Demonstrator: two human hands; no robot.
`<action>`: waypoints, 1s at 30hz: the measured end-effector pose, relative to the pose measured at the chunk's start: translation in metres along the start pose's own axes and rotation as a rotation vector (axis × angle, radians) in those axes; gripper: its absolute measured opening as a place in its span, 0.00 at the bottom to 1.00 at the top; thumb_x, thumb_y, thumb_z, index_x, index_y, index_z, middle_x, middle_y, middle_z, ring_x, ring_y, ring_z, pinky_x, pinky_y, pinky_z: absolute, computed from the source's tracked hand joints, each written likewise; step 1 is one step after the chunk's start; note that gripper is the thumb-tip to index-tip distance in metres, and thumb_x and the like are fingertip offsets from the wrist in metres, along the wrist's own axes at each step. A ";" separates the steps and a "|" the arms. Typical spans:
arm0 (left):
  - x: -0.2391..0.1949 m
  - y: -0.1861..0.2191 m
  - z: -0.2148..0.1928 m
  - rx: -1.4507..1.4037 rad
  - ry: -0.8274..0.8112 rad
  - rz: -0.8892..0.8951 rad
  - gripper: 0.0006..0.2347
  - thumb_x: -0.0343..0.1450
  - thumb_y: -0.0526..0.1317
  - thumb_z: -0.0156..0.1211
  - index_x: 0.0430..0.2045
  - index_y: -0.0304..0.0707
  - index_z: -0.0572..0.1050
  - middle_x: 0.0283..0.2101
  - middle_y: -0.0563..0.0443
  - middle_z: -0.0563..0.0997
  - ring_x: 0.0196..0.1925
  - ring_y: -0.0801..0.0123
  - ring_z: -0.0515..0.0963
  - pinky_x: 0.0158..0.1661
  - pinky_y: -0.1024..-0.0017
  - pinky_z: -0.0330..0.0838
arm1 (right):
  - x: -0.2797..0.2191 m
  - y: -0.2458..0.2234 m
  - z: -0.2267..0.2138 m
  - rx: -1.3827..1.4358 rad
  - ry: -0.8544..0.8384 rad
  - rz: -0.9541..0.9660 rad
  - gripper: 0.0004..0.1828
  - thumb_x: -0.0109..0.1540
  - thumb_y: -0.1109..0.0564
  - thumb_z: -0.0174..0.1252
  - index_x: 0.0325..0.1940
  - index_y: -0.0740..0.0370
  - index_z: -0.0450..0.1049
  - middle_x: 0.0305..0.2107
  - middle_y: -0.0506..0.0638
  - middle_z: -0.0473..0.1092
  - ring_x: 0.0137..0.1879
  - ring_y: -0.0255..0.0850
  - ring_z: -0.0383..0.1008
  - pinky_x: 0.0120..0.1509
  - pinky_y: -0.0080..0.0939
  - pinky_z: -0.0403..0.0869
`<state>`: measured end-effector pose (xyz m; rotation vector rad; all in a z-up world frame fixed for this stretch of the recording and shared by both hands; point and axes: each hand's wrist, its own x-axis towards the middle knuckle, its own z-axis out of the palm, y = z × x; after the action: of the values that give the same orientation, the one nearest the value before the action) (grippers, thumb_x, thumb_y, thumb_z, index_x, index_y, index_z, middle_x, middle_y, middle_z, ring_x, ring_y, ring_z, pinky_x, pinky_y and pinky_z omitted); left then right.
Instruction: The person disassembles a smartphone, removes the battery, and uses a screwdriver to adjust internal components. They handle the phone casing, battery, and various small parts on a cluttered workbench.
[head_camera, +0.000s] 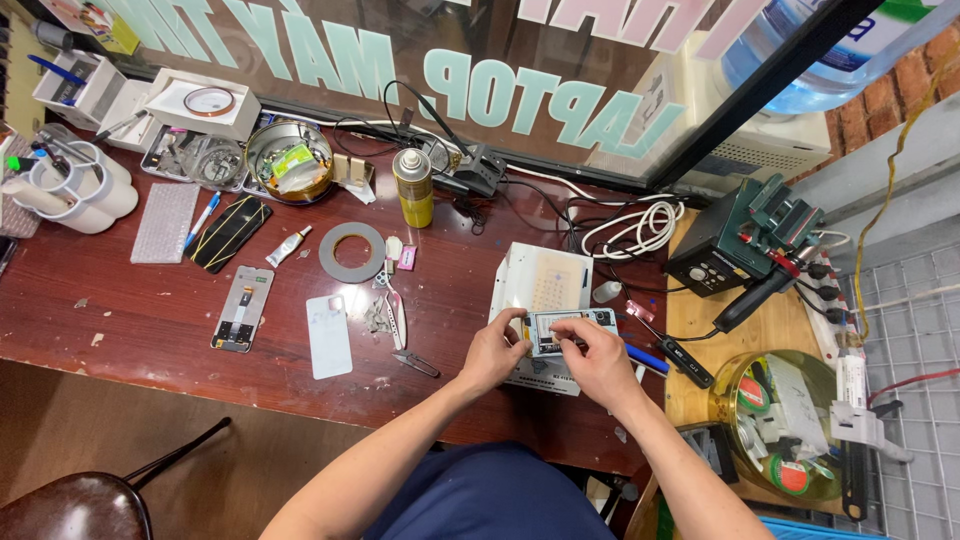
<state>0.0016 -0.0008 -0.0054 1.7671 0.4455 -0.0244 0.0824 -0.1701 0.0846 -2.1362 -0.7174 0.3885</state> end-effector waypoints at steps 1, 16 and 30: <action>0.000 0.000 0.000 -0.002 0.001 -0.002 0.24 0.67 0.37 0.65 0.60 0.41 0.70 0.30 0.45 0.81 0.32 0.62 0.83 0.37 0.65 0.78 | 0.000 0.000 0.000 -0.007 0.003 0.002 0.13 0.60 0.65 0.56 0.48 0.63 0.79 0.37 0.52 0.78 0.40 0.39 0.81 0.41 0.37 0.78; 0.007 -0.005 -0.003 -0.009 -0.048 -0.027 0.24 0.66 0.37 0.67 0.59 0.42 0.70 0.29 0.47 0.81 0.32 0.65 0.82 0.36 0.66 0.77 | 0.001 -0.009 -0.002 -0.143 -0.044 -0.137 0.12 0.58 0.65 0.57 0.46 0.64 0.77 0.39 0.57 0.78 0.44 0.50 0.81 0.48 0.43 0.77; 0.011 -0.008 -0.006 0.065 -0.104 0.018 0.27 0.68 0.38 0.66 0.64 0.39 0.66 0.31 0.45 0.81 0.34 0.63 0.83 0.38 0.65 0.77 | 0.000 0.003 0.001 -0.058 0.155 0.235 0.15 0.63 0.60 0.53 0.54 0.61 0.72 0.29 0.55 0.79 0.36 0.44 0.82 0.40 0.41 0.76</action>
<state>0.0083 0.0095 -0.0137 1.8238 0.3568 -0.1187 0.0831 -0.1708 0.0816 -2.2845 -0.3954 0.3247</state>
